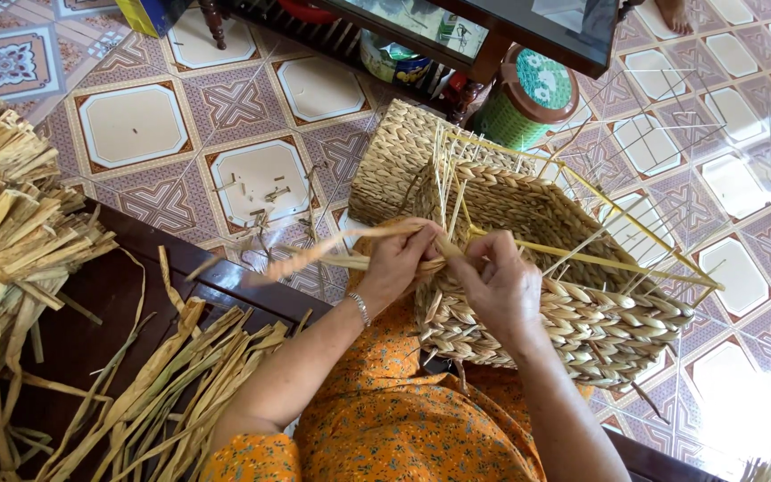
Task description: The person weaves a basket by hand, threading dried plant fibers through a wire frame and around vertical supports. They repeatedly wrap the fibers around the frame, pulling them tight and tucking the ends into the woven structure.
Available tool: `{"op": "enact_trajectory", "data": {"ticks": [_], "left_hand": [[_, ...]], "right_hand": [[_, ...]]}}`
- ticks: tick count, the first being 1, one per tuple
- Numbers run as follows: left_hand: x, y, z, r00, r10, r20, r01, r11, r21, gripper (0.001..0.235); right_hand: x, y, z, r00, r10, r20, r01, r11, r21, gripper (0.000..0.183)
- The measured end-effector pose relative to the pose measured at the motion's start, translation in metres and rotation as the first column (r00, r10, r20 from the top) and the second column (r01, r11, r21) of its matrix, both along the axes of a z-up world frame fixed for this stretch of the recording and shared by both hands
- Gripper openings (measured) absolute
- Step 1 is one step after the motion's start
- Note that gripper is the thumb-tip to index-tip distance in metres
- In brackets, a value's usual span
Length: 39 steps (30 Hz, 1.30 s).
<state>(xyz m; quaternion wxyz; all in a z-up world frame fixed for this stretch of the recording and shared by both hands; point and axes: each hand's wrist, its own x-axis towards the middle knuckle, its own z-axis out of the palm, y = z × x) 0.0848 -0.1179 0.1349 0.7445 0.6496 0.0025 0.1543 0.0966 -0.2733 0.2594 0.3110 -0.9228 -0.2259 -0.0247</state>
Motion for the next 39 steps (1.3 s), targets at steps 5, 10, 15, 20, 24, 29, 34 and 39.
{"op": "enact_trajectory", "data": {"ticks": [5,10,15,20,24,29,34,39], "left_hand": [[0.006,0.018,0.025,0.979,-0.156,-0.133,0.112,0.950,-0.291,0.023],[0.015,0.069,-0.007,0.960,-0.173,-0.221,0.133,0.974,-0.186,0.041],[0.052,0.110,-0.071,0.925,-0.091,-0.370,0.025,0.983,-0.179,0.044],[0.107,0.126,-0.142,0.938,0.110,-0.328,-0.040,0.977,0.211,0.063],[0.094,0.121,-0.070,0.885,0.113,-0.452,-0.039,0.985,0.171,0.081],[0.057,0.119,-0.025,0.894,0.087,-0.440,-0.090,0.996,0.013,0.085],[0.043,0.105,-0.027,0.888,0.275,-0.368,-0.177,0.944,0.279,0.081],[0.040,0.098,-0.048,0.914,0.373,-0.161,-0.225,0.794,0.564,0.072]], "right_hand": [[0.013,-0.013,-0.023,0.992,0.025,0.125,-0.054,0.971,0.233,0.026],[0.061,-0.049,-0.022,0.985,0.102,0.140,-0.160,0.851,0.501,0.033],[0.126,-0.092,0.051,0.986,0.129,-0.107,0.001,0.632,0.775,0.039],[0.176,-0.177,0.075,0.990,0.137,-0.029,-0.028,0.400,0.916,0.050],[0.155,-0.207,0.082,0.946,0.321,0.030,-0.086,0.162,0.983,0.042],[0.161,-0.245,0.018,0.987,0.100,-0.128,0.060,0.506,0.861,0.023],[0.164,-0.277,-0.097,0.979,-0.174,-0.105,0.204,0.836,0.510,0.023],[0.132,-0.270,-0.144,0.939,-0.323,-0.120,0.345,0.891,0.295,0.031]]}}
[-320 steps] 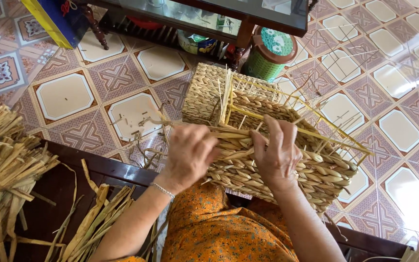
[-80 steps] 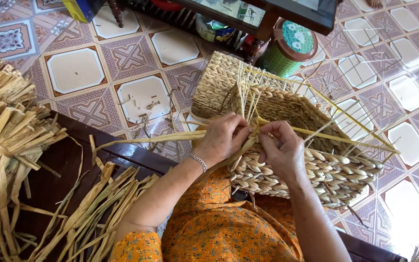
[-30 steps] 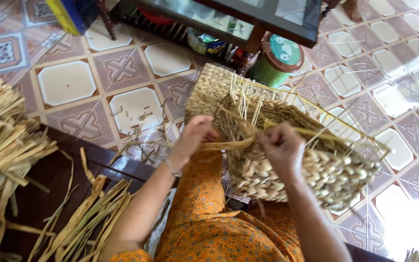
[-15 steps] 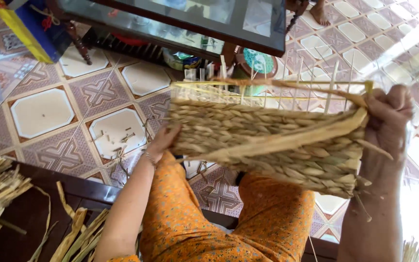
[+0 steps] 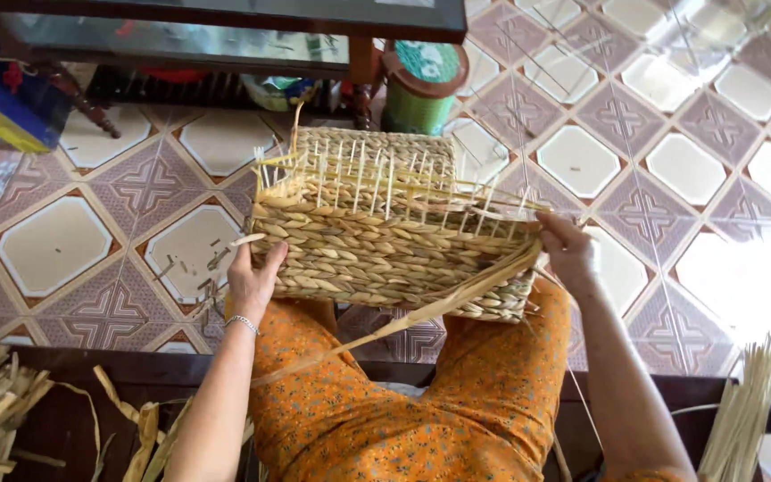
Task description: The person weaves a basket by hand, threading dried plant fibers through a wire frame and around vertical supports. They repeatedly wrap the fibers around the frame, pulling them tight and tucking the ends into the woven structure.
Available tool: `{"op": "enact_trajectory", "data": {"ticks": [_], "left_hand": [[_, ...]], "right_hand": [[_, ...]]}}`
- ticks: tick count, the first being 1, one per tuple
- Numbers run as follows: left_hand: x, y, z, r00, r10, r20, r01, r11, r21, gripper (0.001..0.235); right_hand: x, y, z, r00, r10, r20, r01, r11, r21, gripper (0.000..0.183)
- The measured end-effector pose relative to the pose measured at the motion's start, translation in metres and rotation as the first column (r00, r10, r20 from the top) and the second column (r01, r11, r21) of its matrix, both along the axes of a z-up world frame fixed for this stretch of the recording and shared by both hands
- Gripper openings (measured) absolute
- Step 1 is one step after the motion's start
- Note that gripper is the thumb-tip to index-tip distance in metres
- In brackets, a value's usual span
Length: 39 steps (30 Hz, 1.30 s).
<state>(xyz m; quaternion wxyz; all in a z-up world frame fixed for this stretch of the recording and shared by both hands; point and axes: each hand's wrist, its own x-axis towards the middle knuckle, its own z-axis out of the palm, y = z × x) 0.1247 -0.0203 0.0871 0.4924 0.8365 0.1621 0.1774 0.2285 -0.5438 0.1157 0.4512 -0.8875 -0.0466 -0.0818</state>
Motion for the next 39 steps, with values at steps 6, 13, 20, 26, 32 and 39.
{"op": "enact_trajectory", "data": {"ticks": [6,13,20,26,32,39], "left_hand": [[-0.009,-0.008,0.003,0.978,0.034,-0.204,-0.031,0.999,0.014,0.076],[-0.022,-0.057,0.043,0.979,0.014,0.204,-0.148,0.734,0.663,0.072],[0.002,-0.189,0.056,0.750,-0.560,0.352,0.206,0.704,0.680,0.008],[0.057,-0.288,0.049,0.582,-0.805,-0.114,0.789,0.525,0.319,0.017],[0.107,-0.346,0.029,0.646,-0.749,-0.146,0.741,0.569,0.356,0.017],[0.070,-0.339,0.011,0.600,-0.743,0.296,0.679,0.669,0.303,0.004]], "right_hand": [[-0.021,0.011,0.004,0.995,-0.007,0.096,0.033,0.963,-0.269,0.023],[-0.049,0.029,0.032,0.918,0.098,0.384,0.132,0.837,-0.531,0.016],[-0.032,0.014,0.015,0.904,0.183,0.387,-0.019,0.920,-0.391,0.015],[-0.039,0.011,0.036,0.959,0.134,0.248,-0.096,0.983,-0.157,0.013],[-0.035,0.008,0.033,0.977,0.097,0.192,-0.089,0.995,-0.048,0.014],[-0.028,0.012,0.036,0.989,0.052,0.141,-0.052,0.999,-0.001,0.013]]}}
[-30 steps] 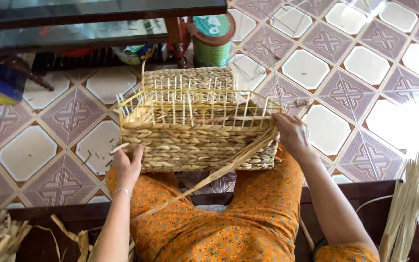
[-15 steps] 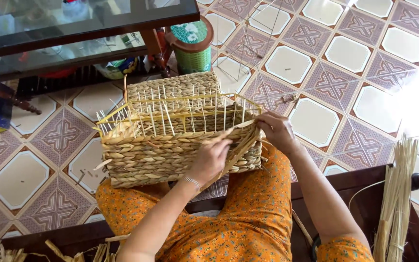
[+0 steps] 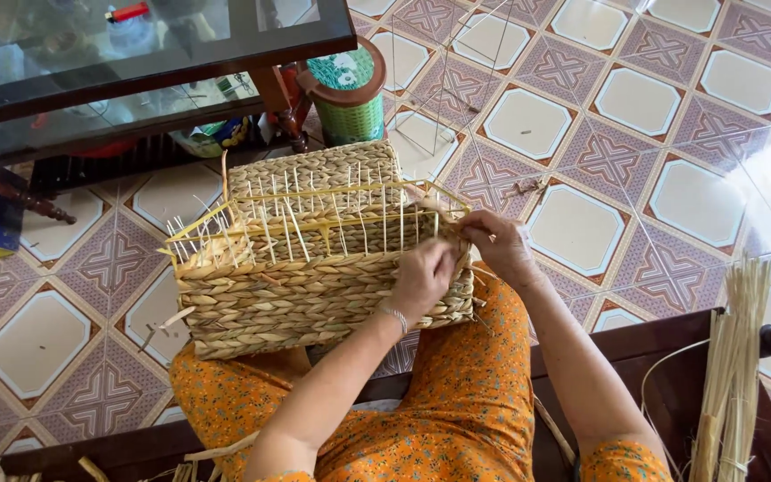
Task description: The person weaves a basket by hand, threading dried plant fibers through a wire frame and around vertical supports. They repeatedly wrap the fibers around the frame, pulling them tight and tucking the ends into the woven structure.
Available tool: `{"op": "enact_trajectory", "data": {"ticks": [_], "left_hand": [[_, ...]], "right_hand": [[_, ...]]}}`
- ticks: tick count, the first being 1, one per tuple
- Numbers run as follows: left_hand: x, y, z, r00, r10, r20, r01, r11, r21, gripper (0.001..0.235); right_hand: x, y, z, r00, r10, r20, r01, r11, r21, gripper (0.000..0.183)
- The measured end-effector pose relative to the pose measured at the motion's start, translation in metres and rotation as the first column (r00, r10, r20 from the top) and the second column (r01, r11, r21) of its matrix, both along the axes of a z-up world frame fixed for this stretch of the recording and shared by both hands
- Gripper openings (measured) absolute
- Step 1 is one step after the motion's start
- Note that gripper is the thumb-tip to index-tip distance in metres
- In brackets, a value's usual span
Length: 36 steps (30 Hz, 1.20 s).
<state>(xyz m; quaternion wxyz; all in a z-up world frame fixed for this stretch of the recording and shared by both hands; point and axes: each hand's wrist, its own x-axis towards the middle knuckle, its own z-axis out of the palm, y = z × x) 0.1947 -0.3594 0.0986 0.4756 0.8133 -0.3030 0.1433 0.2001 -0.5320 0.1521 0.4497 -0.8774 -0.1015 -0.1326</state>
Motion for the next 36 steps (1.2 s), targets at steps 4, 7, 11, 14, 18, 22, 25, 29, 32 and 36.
{"op": "enact_trajectory", "data": {"ticks": [4,7,11,14,18,22,25,29,32,36], "left_hand": [[-0.018,0.011,0.012,0.948,-0.027,0.317,-0.013,0.992,0.124,0.005],[-0.017,0.031,0.036,0.857,0.023,0.515,-0.180,0.949,0.257,0.023],[-0.008,0.060,0.033,0.886,0.126,0.447,-0.346,0.821,0.455,0.012],[-0.009,0.069,0.023,0.892,0.119,0.437,-0.359,0.775,0.520,0.005],[-0.013,0.067,0.016,0.852,0.127,0.508,-0.404,0.777,0.483,0.007],[-0.036,0.053,0.034,0.910,0.088,0.406,-0.304,0.807,0.506,0.011],[-0.052,0.040,0.027,0.959,-0.008,0.285,-0.157,0.818,0.553,0.029],[-0.048,0.038,0.007,0.980,-0.029,0.197,-0.125,0.681,0.721,0.023],[-0.039,0.045,0.054,0.999,0.025,0.025,-0.035,0.620,0.784,0.020],[-0.006,0.056,0.069,0.993,0.115,0.021,-0.092,0.653,0.752,0.025]], "right_hand": [[0.003,0.006,-0.003,0.987,0.092,0.133,-0.070,0.984,-0.163,0.008],[0.005,0.005,0.000,0.965,0.210,0.155,-0.149,0.931,-0.333,0.007],[-0.003,0.006,0.016,0.964,0.244,0.110,-0.196,0.924,-0.328,0.011],[-0.001,0.009,0.002,0.987,0.153,0.046,-0.135,0.953,-0.271,0.009],[0.006,0.015,-0.016,0.998,0.012,0.066,0.000,0.984,-0.178,0.013],[0.005,0.025,-0.016,0.970,-0.030,0.240,0.069,0.985,-0.157,0.022],[0.008,0.025,-0.023,0.936,0.039,0.349,0.078,0.945,-0.316,0.011],[0.014,0.017,-0.016,0.960,0.225,0.170,-0.142,0.907,-0.396,0.010],[0.016,0.006,0.005,0.947,0.318,0.045,-0.293,0.913,-0.284,0.013],[0.013,0.001,0.040,0.890,0.403,-0.212,-0.440,0.880,-0.176,0.021]]}}
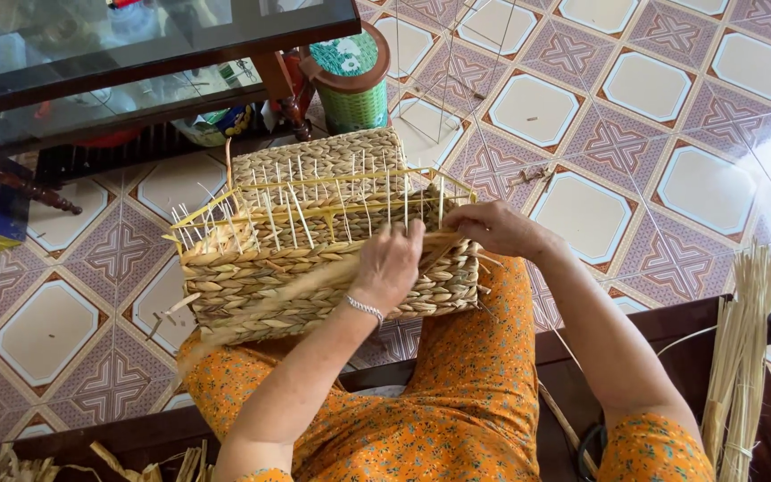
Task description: The person weaves a basket by hand, threading dried plant fibers through a wire frame and around vertical supports. They repeatedly wrap the fibers around the frame, pulling them tight and tucking the ends into the woven structure.
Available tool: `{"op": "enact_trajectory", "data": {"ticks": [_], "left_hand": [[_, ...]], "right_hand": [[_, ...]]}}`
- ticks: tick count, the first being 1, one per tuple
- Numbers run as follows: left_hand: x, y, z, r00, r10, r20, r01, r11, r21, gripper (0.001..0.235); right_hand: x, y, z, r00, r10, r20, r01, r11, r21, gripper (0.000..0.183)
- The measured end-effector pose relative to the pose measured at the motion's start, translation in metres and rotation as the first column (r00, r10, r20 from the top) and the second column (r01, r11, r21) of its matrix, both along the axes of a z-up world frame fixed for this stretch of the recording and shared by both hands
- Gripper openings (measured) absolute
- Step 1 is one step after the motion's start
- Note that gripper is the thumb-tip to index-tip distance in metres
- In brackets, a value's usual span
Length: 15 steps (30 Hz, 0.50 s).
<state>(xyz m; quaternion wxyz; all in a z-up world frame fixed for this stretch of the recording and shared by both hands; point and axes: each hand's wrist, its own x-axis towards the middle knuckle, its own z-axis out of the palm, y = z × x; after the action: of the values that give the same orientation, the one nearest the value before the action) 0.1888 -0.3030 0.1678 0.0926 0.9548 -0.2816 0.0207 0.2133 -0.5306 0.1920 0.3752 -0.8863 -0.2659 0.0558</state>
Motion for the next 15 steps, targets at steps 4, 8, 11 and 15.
{"op": "enact_trajectory", "data": {"ticks": [4,8,11,15], "left_hand": [[0.021,-0.002,0.002,0.887,0.031,0.461,0.014,0.996,-0.093,0.019],[0.004,-0.012,0.008,0.727,0.008,0.686,0.195,0.956,-0.218,0.010],[0.004,-0.021,-0.055,0.829,-0.112,0.548,0.283,0.929,-0.237,0.006],[0.034,-0.037,-0.081,0.997,-0.008,0.077,0.027,0.968,-0.250,0.011]], "right_hand": [[0.002,0.006,-0.014,1.000,-0.021,-0.004,0.020,0.996,-0.087,0.022],[0.009,0.004,-0.043,0.988,-0.146,0.038,0.149,0.985,-0.082,0.014],[0.008,0.001,-0.044,0.984,-0.178,0.000,0.178,0.984,-0.023,0.012],[0.003,0.002,-0.039,0.983,-0.184,-0.003,0.184,0.983,0.016,0.011]]}}
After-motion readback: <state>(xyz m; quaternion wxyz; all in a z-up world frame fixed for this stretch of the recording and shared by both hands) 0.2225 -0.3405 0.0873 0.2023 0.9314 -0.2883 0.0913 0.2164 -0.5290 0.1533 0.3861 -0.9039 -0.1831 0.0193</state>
